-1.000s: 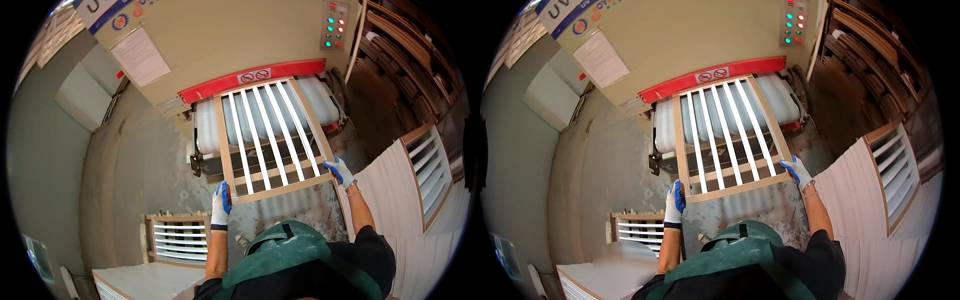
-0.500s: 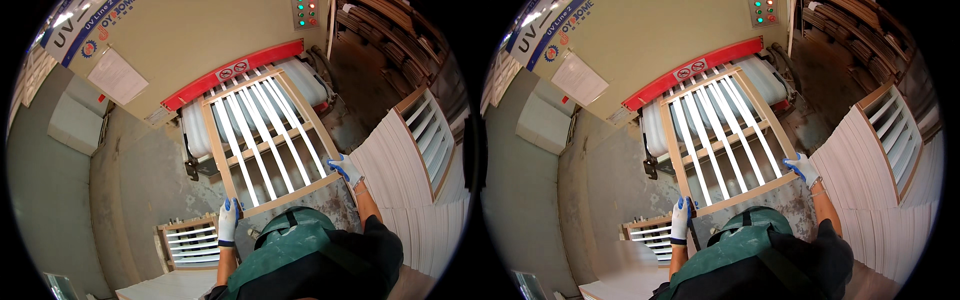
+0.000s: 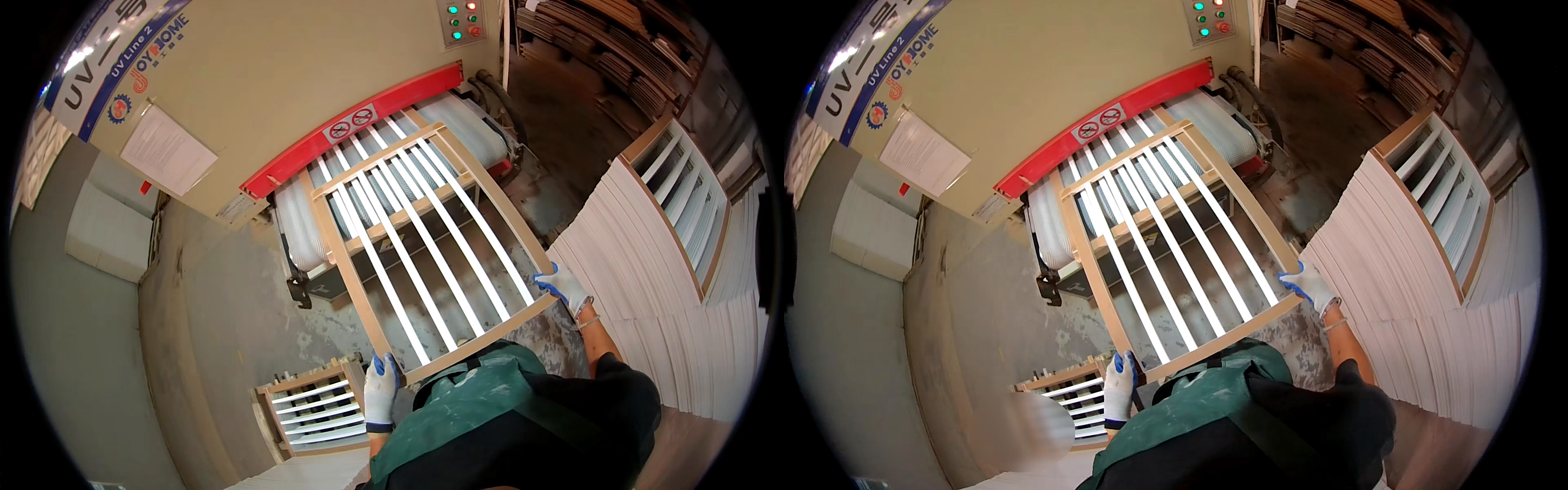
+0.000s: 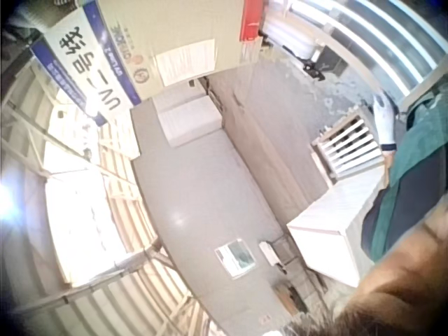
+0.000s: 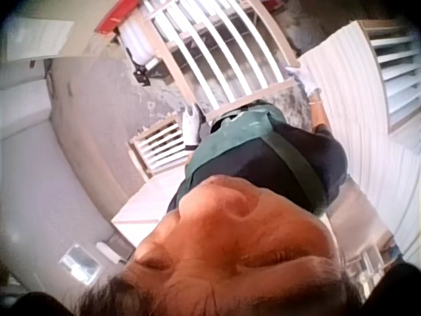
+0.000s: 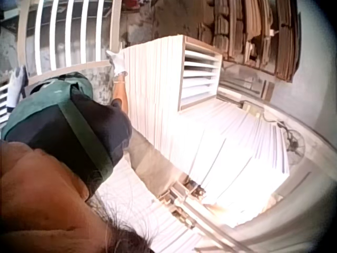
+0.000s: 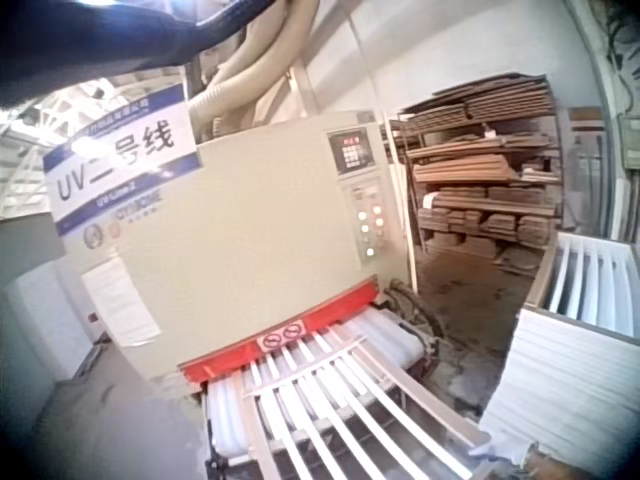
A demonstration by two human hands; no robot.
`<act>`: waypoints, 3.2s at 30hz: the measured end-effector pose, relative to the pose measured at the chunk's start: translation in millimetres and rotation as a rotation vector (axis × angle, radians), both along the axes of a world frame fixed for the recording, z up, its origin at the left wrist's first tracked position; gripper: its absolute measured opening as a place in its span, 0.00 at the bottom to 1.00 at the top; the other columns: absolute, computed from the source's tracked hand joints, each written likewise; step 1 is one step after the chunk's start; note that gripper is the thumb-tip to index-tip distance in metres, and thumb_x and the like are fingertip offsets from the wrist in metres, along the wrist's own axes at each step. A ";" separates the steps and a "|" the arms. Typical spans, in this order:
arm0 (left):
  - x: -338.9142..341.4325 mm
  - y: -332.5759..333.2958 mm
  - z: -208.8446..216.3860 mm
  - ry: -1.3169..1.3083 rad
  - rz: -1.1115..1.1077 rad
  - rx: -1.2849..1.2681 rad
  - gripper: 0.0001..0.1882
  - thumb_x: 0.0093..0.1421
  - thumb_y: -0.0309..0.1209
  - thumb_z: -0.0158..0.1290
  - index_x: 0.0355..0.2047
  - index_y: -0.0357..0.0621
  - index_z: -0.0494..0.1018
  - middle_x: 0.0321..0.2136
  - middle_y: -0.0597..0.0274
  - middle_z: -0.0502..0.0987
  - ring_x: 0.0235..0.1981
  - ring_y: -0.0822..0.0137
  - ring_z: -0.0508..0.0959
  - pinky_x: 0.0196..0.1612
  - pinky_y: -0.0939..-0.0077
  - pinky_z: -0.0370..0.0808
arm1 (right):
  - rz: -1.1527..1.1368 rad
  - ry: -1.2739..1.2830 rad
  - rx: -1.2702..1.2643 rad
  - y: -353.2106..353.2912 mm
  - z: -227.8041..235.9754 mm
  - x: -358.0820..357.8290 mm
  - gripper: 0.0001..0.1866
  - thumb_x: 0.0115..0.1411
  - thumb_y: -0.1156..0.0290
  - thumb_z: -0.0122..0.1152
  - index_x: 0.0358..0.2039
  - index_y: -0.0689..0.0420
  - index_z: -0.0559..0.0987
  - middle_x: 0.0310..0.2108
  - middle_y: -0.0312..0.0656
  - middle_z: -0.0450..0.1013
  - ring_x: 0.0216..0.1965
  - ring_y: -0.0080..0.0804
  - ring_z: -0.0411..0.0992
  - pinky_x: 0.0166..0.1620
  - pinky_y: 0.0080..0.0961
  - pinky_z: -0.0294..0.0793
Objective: The person repeatedly picks up white slatted wooden frames from a stack and feeds them into a UV coating machine. The person handles the frames with gloved hands, placing them onto the machine's conveyor belt one at a time.
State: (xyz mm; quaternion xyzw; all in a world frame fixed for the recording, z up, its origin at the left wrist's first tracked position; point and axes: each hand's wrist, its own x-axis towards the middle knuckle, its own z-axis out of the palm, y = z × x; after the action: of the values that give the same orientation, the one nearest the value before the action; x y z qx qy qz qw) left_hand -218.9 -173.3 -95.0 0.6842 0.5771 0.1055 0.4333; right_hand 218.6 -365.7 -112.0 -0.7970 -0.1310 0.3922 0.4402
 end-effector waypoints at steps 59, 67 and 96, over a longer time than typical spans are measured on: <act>13.7 38.2 -29.4 -0.259 0.086 -0.154 0.21 0.70 0.44 0.47 0.30 0.36 0.72 0.22 0.54 0.75 0.23 0.64 0.73 0.30 0.65 0.70 | -0.125 0.067 0.231 39.9 -51.5 26.2 0.15 0.68 0.59 0.57 0.27 0.53 0.76 0.18 0.28 0.59 0.17 0.19 0.57 0.26 0.27 0.76; 17.2 55.9 -44.7 -0.389 0.065 -0.166 0.19 0.71 0.42 0.48 0.39 0.34 0.73 0.28 0.58 0.77 0.36 0.65 0.81 0.40 0.71 0.75 | -0.086 0.119 0.194 80.1 -67.1 47.8 0.19 0.69 0.54 0.57 0.22 0.47 0.69 0.16 0.27 0.55 0.15 0.20 0.54 0.27 0.32 0.76; -103.8 -26.2 -132.2 -0.677 0.561 -0.413 0.23 0.71 0.43 0.49 0.53 0.33 0.72 0.35 0.59 0.79 0.35 0.71 0.77 0.43 0.76 0.74 | -0.170 0.634 0.621 159.0 -142.0 119.9 0.26 0.64 0.41 0.56 0.50 0.49 0.79 0.42 0.40 0.80 0.38 0.34 0.78 0.37 0.25 0.80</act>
State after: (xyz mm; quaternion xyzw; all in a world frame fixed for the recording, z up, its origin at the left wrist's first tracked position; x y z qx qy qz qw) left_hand -322.7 -199.5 -227.1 0.3293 0.5749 0.3182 0.6781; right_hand 338.5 -206.7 -254.1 -0.4753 -0.0353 0.5217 0.7076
